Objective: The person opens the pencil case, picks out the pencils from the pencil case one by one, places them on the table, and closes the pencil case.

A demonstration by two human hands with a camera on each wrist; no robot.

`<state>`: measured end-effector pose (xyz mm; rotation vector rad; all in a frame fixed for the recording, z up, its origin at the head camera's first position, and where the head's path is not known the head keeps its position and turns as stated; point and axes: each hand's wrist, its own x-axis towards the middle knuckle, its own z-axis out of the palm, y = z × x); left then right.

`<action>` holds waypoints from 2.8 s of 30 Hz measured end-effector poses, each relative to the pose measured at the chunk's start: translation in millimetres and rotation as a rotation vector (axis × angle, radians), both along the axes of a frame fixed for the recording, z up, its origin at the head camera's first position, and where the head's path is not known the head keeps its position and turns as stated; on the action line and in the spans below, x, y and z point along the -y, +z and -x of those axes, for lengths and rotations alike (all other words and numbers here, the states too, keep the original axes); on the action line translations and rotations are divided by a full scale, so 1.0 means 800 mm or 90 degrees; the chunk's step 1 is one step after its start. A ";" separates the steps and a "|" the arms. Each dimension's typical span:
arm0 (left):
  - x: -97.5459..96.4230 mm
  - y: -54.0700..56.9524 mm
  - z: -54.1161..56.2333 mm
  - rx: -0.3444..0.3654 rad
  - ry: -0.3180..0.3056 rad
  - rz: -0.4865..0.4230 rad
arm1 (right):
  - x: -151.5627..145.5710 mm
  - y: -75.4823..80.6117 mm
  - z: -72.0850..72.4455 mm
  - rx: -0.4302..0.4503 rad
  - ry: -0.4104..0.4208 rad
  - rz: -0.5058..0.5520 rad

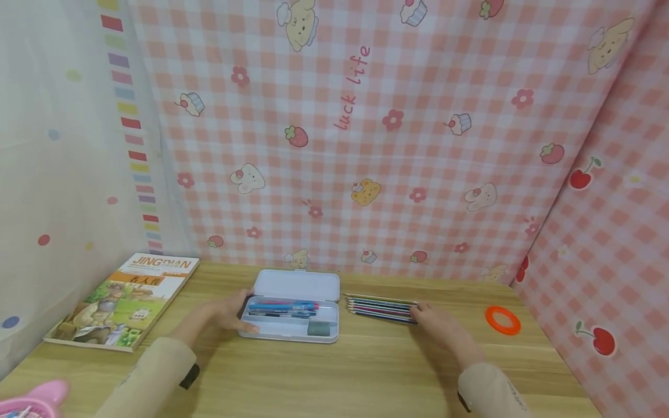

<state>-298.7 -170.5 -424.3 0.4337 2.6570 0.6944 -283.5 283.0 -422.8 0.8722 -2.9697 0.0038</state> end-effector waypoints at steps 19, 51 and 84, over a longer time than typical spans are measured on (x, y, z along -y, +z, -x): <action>0.001 0.002 -0.001 0.006 0.000 -0.004 | -0.002 -0.012 0.006 -0.028 0.009 -0.010; 0.002 0.003 -0.004 -0.007 -0.005 -0.009 | 0.134 0.000 0.033 0.049 -0.045 0.161; -0.007 0.000 -0.004 -0.017 0.016 -0.022 | 0.215 -0.018 0.057 0.222 -0.355 0.516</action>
